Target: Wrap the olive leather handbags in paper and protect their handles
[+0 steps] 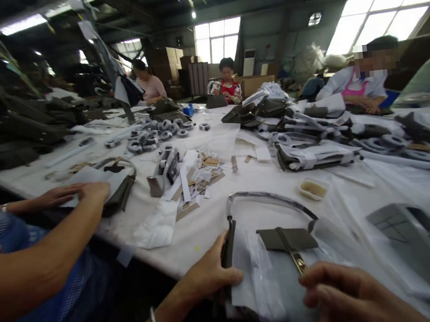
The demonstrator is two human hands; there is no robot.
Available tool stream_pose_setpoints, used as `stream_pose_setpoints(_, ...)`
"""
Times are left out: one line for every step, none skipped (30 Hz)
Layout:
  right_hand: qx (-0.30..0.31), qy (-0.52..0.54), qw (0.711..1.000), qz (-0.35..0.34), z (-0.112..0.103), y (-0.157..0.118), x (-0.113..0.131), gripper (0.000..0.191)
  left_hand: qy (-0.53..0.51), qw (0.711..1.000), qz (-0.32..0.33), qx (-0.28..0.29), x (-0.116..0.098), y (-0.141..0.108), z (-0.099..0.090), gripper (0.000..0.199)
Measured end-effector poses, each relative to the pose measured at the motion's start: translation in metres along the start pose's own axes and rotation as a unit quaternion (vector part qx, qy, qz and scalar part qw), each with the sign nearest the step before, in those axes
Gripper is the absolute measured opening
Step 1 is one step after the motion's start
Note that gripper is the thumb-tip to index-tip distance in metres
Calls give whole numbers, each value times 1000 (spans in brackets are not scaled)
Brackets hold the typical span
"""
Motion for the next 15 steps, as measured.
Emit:
stream_pose_setpoints(-30,-27,999,-33,-2,12,20,51,21,1000,-3,5,-3,0,2,95)
stream_pose_setpoints(-57,-63,994,-70,-3,25,40,48,46,999,-3,8,-5,2,3,96)
stream_pose_setpoints(-79,-108,985,-108,-3,40,58,46,73,997,0,12,-7,3,4,97)
stream_pose_setpoints(-101,-156,972,-146,-3,54,73,43,100,995,5,16,-9,6,3,96)
stream_pose_setpoints(-123,-211,952,-185,-2,69,84,40,126,992,9,19,-9,9,0,93)
stream_pose_setpoints(-145,-267,926,-223,-2,84,89,38,150,988,11,19,-9,12,-5,86)
stream_pose_setpoints(-163,-324,896,-255,-1,98,89,37,173,985,12,11,-8,16,-12,75)
stream_pose_setpoints(-170,-380,867,-276,1,111,83,37,198,980,12,-9,-7,20,-21,63)
stream_pose_setpoints(-165,-429,843,-280,2,124,73,39,226,973,13,-43,-7,24,-32,53)
stream_pose_setpoints(-151,-467,830,-265,3,134,60,39,262,961,18,-90,-7,27,-46,45)
stream_pose_setpoints(-136,-493,825,-242,3,143,46,39,306,941,20,-142,-8,31,-60,38)
stream_pose_setpoints(-123,-509,823,-220,3,148,34,38,355,915,20,-191,-10,34,-74,32)
stream_pose_setpoints(-112,-517,824,-203,3,152,25,39,400,887,16,-229,-12,38,-87,27)
stream_pose_setpoints(-106,-521,825,-193,3,153,20,40,436,863,10,-254,-14,43,-99,23)
stream_pose_setpoints(-102,-521,826,-188,4,152,17,40,464,844,4,-271,-18,49,-109,20)
Point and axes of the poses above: each hand's wrist, its own y-axis towards the middle knuckle, its own z-axis out of the palm, x = y × z, the point moved 3 cm from there along y, towards the middle knuckle, and after that the axes turned 4 degrees about x, right-handed, at the moved point
